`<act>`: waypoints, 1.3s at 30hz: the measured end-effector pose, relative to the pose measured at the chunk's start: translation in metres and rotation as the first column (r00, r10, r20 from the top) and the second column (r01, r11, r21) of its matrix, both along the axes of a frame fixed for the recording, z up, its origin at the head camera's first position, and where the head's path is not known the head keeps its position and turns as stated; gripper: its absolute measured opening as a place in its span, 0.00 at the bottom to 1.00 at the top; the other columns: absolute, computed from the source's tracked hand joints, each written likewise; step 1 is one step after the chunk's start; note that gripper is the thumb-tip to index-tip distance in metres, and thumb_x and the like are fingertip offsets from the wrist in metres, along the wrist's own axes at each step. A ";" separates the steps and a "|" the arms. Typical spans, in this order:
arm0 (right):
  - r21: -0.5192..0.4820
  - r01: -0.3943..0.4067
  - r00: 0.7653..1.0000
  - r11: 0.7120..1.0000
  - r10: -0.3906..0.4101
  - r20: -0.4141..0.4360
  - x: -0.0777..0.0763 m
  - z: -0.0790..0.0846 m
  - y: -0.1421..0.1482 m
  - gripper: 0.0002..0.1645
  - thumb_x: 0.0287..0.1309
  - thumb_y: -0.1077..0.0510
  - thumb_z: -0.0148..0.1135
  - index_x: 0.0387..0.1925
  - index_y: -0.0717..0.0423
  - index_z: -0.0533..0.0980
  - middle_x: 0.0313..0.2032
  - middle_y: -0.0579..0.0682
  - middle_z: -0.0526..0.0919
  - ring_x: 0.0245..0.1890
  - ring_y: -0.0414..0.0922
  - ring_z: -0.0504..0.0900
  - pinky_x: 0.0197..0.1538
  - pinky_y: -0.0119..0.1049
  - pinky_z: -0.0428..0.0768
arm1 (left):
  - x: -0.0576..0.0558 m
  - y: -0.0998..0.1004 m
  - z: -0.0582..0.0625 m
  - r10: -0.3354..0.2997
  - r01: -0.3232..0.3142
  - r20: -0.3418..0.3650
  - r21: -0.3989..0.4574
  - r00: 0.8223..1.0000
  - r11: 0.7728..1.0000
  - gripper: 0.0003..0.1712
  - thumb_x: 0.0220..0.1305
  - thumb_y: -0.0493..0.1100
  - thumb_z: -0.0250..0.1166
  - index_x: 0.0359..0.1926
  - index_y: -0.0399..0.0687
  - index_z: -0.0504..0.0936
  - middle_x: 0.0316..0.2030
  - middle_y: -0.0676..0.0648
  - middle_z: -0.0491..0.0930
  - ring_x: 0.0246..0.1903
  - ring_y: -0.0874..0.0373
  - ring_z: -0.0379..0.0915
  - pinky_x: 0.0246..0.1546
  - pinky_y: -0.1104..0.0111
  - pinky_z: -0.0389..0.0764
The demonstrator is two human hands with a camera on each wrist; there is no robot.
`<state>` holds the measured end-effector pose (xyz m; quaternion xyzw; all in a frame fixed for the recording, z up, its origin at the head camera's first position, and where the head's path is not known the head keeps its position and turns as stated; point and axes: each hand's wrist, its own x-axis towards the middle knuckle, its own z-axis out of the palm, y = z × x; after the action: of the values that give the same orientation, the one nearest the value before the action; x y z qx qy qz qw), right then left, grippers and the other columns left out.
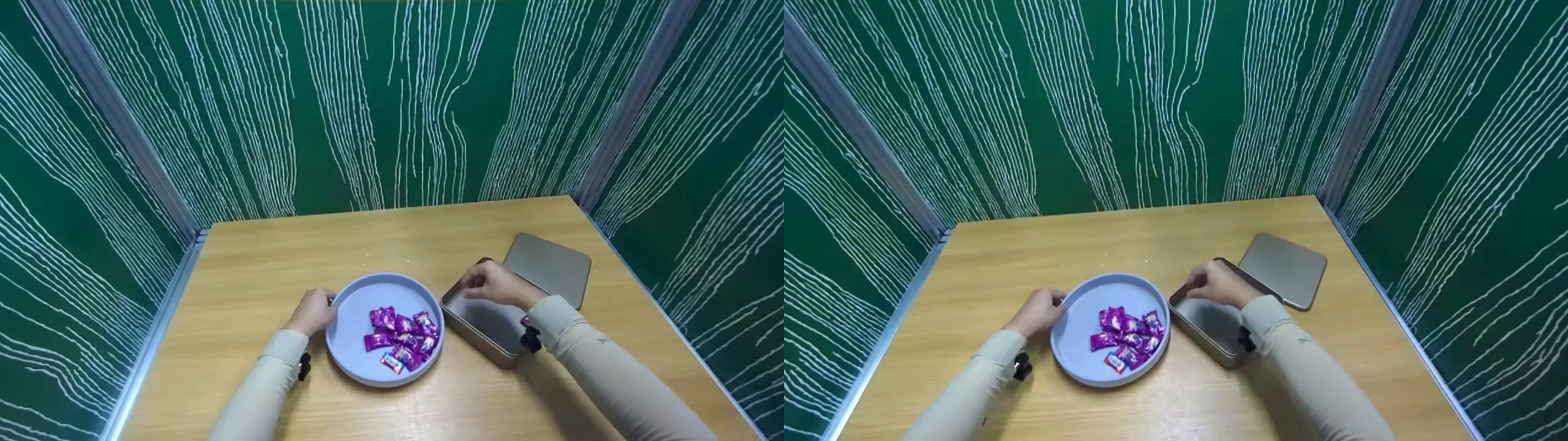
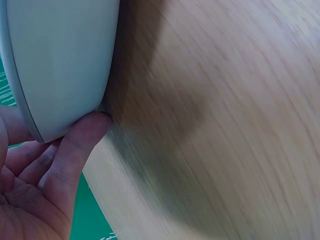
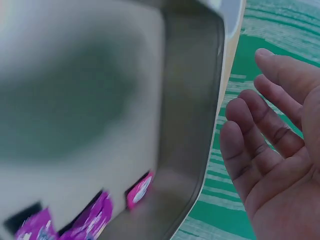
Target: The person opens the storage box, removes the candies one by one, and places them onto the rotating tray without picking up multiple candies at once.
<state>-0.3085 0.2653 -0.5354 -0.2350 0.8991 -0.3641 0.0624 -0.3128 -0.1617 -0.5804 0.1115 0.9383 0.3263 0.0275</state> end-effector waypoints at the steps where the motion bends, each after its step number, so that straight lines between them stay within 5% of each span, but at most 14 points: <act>1: -0.001 0.007 1.000 1.000 -0.007 0.008 -0.001 -0.002 0.005 0.10 0.62 0.66 0.76 0.43 0.68 0.87 0.35 0.57 0.89 0.34 0.41 0.82 0.38 0.30 0.82 | 0.000 0.000 0.000 0.001 -0.001 0.005 -0.001 1.000 1.000 0.11 0.68 0.30 0.62 0.37 0.37 0.91 0.25 0.47 0.82 0.26 0.57 0.74 0.27 0.68 0.77; 13: 0.048 0.069 0.997 0.996 -0.070 0.014 0.001 -0.023 0.055 0.11 0.62 0.66 0.75 0.40 0.73 0.84 0.34 0.57 0.88 0.35 0.40 0.80 0.40 0.31 0.79 | 0.000 0.001 0.002 -0.002 0.002 0.021 0.008 1.000 1.000 0.11 0.69 0.30 0.62 0.40 0.36 0.92 0.27 0.45 0.84 0.26 0.57 0.76 0.28 0.67 0.80; 25: 0.133 0.135 0.988 0.982 -0.144 0.058 0.004 -0.027 0.072 0.12 0.58 0.66 0.76 0.39 0.73 0.84 0.32 0.56 0.89 0.32 0.41 0.81 0.39 0.36 0.81 | 0.000 0.000 0.001 -0.011 0.011 0.010 0.021 1.000 1.000 0.10 0.67 0.30 0.63 0.38 0.37 0.92 0.27 0.47 0.84 0.27 0.58 0.75 0.29 0.68 0.80; 30: 0.132 0.124 0.989 0.984 -0.133 0.067 0.005 -0.030 0.072 0.11 0.56 0.66 0.76 0.37 0.71 0.83 0.30 0.54 0.87 0.31 0.40 0.79 0.37 0.35 0.79 | -0.001 0.000 0.001 -0.010 0.010 0.009 0.018 1.000 1.000 0.10 0.67 0.31 0.63 0.37 0.38 0.91 0.26 0.47 0.83 0.27 0.57 0.75 0.29 0.67 0.80; 39: 0.114 0.070 0.986 0.991 -0.086 0.142 0.008 -0.031 0.072 0.16 0.54 0.71 0.76 0.45 0.73 0.83 0.41 0.65 0.89 0.39 0.48 0.86 0.41 0.33 0.83 | 0.000 0.001 0.001 0.005 -0.005 0.037 0.017 0.999 1.000 0.14 0.68 0.31 0.63 0.48 0.35 0.92 0.36 0.40 0.90 0.33 0.53 0.83 0.40 0.58 0.89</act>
<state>-0.3004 0.3369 -0.5668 -0.1686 0.9190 -0.3331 0.1266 -0.3129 -0.1605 -0.5797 0.1033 0.9350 0.3364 0.0430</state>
